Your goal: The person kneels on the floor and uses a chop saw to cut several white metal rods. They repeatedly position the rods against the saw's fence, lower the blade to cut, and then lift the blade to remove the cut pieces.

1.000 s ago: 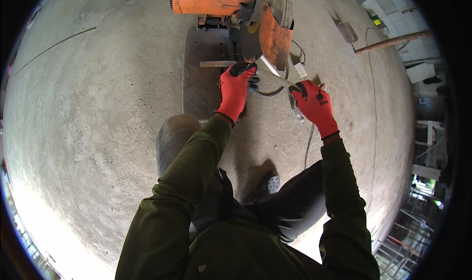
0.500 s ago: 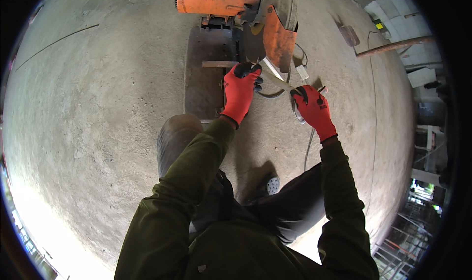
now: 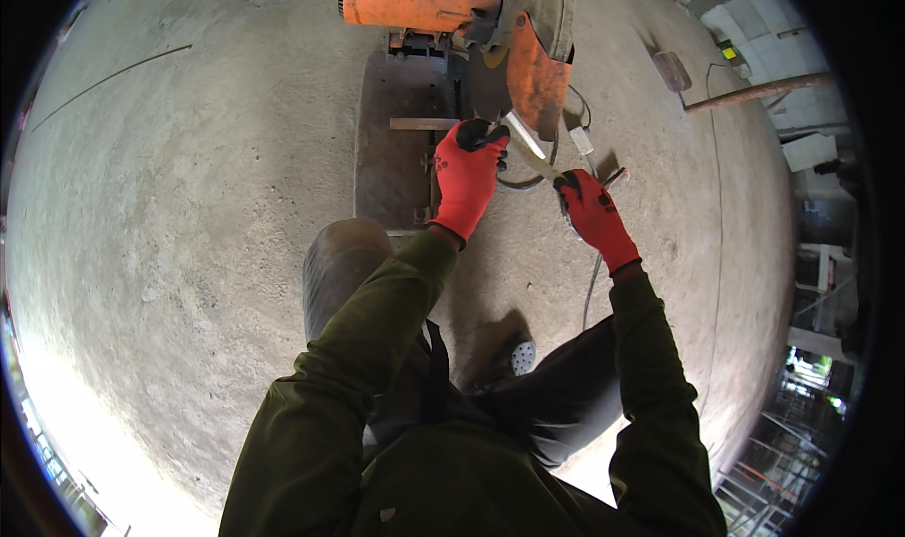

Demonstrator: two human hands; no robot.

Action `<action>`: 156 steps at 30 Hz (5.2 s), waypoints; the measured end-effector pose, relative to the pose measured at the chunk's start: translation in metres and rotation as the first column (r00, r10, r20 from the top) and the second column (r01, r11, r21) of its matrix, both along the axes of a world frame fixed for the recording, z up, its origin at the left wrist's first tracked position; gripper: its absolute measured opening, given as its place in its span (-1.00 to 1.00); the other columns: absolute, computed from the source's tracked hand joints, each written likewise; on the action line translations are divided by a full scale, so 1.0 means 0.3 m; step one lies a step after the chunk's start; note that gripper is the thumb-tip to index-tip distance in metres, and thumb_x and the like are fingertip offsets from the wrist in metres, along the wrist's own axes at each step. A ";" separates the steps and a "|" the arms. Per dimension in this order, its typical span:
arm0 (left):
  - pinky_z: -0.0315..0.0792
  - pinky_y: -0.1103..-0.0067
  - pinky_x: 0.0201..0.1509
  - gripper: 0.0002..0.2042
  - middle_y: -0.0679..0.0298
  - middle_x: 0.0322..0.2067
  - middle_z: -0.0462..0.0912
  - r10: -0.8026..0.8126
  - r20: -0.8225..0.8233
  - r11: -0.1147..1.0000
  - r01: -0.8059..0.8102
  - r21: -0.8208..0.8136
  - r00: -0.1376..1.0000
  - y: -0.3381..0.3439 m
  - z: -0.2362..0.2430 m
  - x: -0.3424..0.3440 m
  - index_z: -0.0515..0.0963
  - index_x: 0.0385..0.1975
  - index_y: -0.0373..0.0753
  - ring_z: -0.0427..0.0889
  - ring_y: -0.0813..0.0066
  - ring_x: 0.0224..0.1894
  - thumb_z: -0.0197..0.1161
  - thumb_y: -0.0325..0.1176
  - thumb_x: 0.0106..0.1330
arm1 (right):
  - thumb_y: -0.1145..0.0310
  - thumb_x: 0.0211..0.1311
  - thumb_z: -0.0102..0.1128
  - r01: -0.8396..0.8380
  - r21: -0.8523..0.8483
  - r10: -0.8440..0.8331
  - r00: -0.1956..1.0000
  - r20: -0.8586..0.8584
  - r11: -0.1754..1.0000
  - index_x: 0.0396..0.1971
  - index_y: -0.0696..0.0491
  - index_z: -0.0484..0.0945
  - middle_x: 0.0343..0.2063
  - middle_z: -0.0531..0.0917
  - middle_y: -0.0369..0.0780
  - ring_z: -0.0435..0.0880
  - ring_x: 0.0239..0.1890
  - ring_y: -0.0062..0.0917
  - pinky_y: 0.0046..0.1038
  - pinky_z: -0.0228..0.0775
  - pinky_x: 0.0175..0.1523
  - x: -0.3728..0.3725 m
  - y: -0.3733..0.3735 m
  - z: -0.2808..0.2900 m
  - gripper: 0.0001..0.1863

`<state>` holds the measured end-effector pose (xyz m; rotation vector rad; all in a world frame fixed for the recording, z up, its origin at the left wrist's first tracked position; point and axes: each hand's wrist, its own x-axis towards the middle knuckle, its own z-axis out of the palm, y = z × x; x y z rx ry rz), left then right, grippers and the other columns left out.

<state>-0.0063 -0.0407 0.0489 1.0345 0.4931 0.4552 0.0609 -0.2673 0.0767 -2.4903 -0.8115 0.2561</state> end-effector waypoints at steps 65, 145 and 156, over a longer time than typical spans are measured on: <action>0.63 0.52 -0.13 -0.65 0.19 -0.14 0.71 -0.125 0.057 0.972 0.133 -0.195 0.991 0.052 0.018 -0.104 0.55 0.14 -0.40 0.71 0.45 -0.17 0.28 -0.57 0.35 | 0.26 0.12 0.44 0.054 -0.185 0.026 0.915 0.404 0.981 -0.03 -0.01 0.55 -0.17 0.67 -0.26 0.64 -0.04 -0.31 -0.15 0.40 0.06 -0.029 0.090 0.026 -0.59; 0.49 0.64 -0.45 -0.83 0.37 -0.39 0.67 -0.095 -0.040 0.988 0.099 0.120 0.995 0.034 -0.050 0.007 0.63 -0.10 -0.35 0.58 0.69 -0.47 0.37 -0.51 0.35 | 0.16 0.26 0.39 0.079 -0.082 -0.079 0.997 0.002 0.994 -0.28 0.08 0.65 -0.52 0.69 -0.19 0.69 -0.45 -0.32 -0.27 0.49 -0.31 -0.022 0.086 0.109 -0.72; 0.44 0.68 -0.44 -0.80 0.40 -0.39 0.68 -0.008 -0.068 0.967 0.025 0.252 0.998 0.024 -0.033 0.006 0.64 -0.12 -0.37 0.55 0.74 -0.46 0.42 -0.49 0.29 | 0.23 0.30 0.36 0.044 0.016 -0.043 0.997 -0.058 0.999 -0.18 0.14 0.65 -0.52 0.66 -0.13 0.64 -0.49 -0.31 -0.27 0.45 -0.31 -0.017 0.078 0.074 -0.73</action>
